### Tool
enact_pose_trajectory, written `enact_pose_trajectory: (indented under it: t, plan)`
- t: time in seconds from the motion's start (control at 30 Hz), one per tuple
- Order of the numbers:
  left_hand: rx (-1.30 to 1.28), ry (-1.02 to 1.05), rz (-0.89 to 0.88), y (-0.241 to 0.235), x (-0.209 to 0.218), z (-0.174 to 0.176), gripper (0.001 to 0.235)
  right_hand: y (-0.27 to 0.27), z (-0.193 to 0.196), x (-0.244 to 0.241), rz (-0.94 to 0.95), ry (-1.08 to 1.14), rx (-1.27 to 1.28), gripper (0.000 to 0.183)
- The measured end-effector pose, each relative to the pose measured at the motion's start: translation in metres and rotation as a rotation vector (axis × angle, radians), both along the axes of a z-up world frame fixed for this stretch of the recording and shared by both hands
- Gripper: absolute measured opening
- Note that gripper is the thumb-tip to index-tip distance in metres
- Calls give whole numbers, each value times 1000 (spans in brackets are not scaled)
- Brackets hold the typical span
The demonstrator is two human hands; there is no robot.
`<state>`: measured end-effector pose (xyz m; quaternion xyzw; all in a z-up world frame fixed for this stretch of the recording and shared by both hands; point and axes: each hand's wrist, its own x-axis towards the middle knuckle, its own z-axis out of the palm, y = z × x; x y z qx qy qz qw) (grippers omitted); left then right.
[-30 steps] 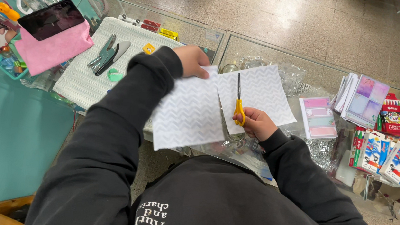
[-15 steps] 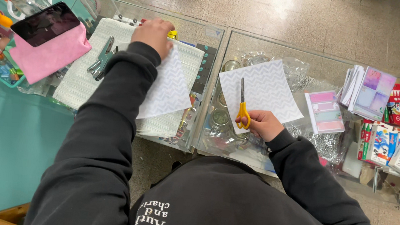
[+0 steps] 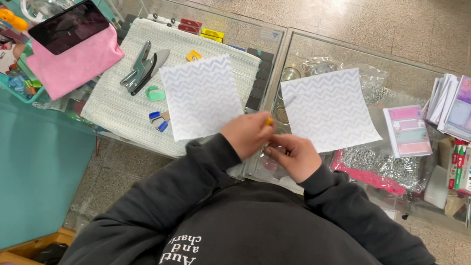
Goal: The person places a small rectangular item on a sheet of patterned wrapping paper, cuts the paper to size with scissors, then wraps the item by folding and taping the paper edges. The wrapped package is set aside on the counter.
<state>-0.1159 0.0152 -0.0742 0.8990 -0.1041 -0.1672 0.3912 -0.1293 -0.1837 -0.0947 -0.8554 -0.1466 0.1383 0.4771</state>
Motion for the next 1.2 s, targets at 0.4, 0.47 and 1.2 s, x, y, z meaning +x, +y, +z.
enact_pose_trajectory:
  t: [0.4,0.47,1.2]
  plan:
    - [660,-161,318,128,34,-49,28,-8,6,-29,-107,-49,16,22]
    - [740,-181,344,128,31,-50,26,-19,6,-30,-158,-158,-76,25]
    - [493,-490,-75,-60,6,-26,46,-137,-58,-9,-101,-743,-659,52]
